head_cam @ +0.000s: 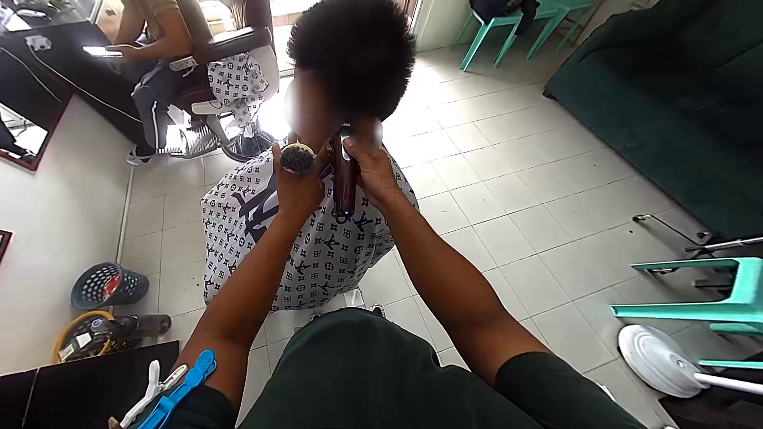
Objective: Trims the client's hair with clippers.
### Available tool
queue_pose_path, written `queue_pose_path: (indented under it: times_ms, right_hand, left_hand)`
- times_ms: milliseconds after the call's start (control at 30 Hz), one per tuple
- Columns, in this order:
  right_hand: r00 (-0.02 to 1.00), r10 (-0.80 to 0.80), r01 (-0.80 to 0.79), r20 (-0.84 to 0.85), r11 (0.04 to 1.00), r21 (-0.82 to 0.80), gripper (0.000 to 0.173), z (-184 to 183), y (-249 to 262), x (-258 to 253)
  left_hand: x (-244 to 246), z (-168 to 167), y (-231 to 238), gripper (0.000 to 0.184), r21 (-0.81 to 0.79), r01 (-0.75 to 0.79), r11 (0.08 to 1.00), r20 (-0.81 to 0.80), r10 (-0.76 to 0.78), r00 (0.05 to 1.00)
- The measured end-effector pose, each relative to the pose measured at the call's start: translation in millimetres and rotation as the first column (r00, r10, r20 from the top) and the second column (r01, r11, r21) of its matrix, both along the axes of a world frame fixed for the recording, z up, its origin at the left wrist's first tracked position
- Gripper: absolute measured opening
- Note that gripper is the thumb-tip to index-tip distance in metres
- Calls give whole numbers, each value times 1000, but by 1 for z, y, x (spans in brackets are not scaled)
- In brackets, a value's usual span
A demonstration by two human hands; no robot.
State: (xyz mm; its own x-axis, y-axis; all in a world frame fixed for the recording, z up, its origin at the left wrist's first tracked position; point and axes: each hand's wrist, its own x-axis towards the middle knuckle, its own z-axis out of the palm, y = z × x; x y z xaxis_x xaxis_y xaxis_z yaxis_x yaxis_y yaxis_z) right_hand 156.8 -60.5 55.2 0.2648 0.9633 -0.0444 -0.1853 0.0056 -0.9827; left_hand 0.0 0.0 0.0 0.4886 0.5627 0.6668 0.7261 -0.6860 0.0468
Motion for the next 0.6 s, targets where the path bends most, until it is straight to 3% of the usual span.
queue_pose_path:
  times_ms: [67,233,367,500,600]
  right_hand:
    - [999,-31,30,18,998,49,32,-2,1,-1]
    - [1000,-9,10,24,1000,-26,32,1,-1,-1]
    - [995,-60,53,85,995,81,32,-2,1,-2]
    - [1000,-9,9,13,1000,-20,32,2,-1,0]
    - [997,-65,61,34,994,89,31,-2,1,-1]
  left_hand:
    - [0,1,-1,65,-22,0,1000,-2,0,1000]
    - [0,0,-1,61,-36,-4,999,1,4,1000]
    - [0,0,-1,66,-46,-5,999,0,5,1000]
    - [-1,0,-2,60,-11,4,1000,5,-4,1000]
    - [0,1,-1,67,-34,-8,999,2,8,1000]
